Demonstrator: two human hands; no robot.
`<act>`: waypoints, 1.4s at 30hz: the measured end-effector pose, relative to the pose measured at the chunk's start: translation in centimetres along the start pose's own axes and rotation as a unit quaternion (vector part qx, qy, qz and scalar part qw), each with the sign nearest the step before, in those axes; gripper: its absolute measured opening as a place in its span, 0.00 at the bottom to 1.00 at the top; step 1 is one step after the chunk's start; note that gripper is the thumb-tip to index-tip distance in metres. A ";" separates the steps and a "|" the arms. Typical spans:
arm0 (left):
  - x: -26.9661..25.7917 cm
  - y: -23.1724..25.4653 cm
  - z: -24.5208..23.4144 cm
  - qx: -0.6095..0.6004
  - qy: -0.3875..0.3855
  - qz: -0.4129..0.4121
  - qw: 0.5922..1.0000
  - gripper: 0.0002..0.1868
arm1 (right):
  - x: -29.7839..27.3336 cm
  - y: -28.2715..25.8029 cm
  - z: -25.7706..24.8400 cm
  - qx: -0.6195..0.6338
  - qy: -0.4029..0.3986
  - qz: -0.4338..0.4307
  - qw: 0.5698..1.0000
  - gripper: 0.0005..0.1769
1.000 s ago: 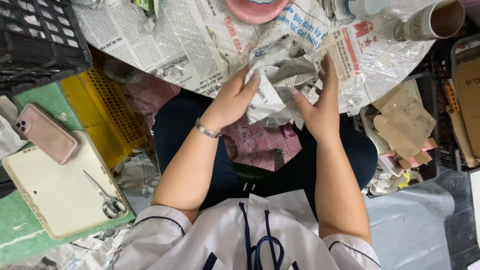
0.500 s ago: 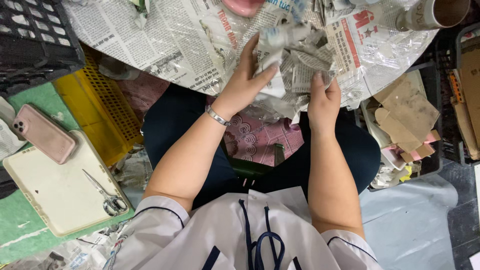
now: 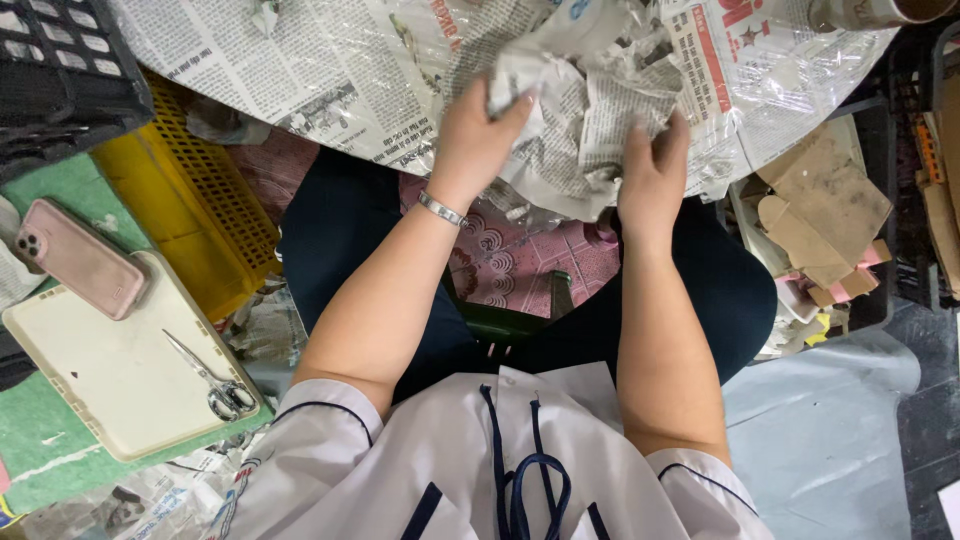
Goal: The person sits on the floor and wraps several small ceramic dishes and bowls using newspaper and plastic wrap. They fold the newspaper around each item, then wrap the bundle in plastic, repeating the process for multiple pieces.
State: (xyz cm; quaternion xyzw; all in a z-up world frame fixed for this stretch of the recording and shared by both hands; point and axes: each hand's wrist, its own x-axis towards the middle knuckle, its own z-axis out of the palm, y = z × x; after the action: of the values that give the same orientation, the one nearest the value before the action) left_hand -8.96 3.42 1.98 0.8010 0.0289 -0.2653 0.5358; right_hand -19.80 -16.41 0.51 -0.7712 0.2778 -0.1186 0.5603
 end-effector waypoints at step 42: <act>3.1 -4.0 -1.0 0.248 0.005 0.372 0.895 0.16 | -1.2 -1.8 -0.2 -0.085 -0.124 -0.241 0.959 0.07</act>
State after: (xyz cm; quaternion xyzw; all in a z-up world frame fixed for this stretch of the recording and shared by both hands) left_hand -7.21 5.25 -2.52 0.8614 -0.3352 -0.0412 0.3793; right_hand -20.37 -15.51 2.41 -0.8690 0.0207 -0.1296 0.4771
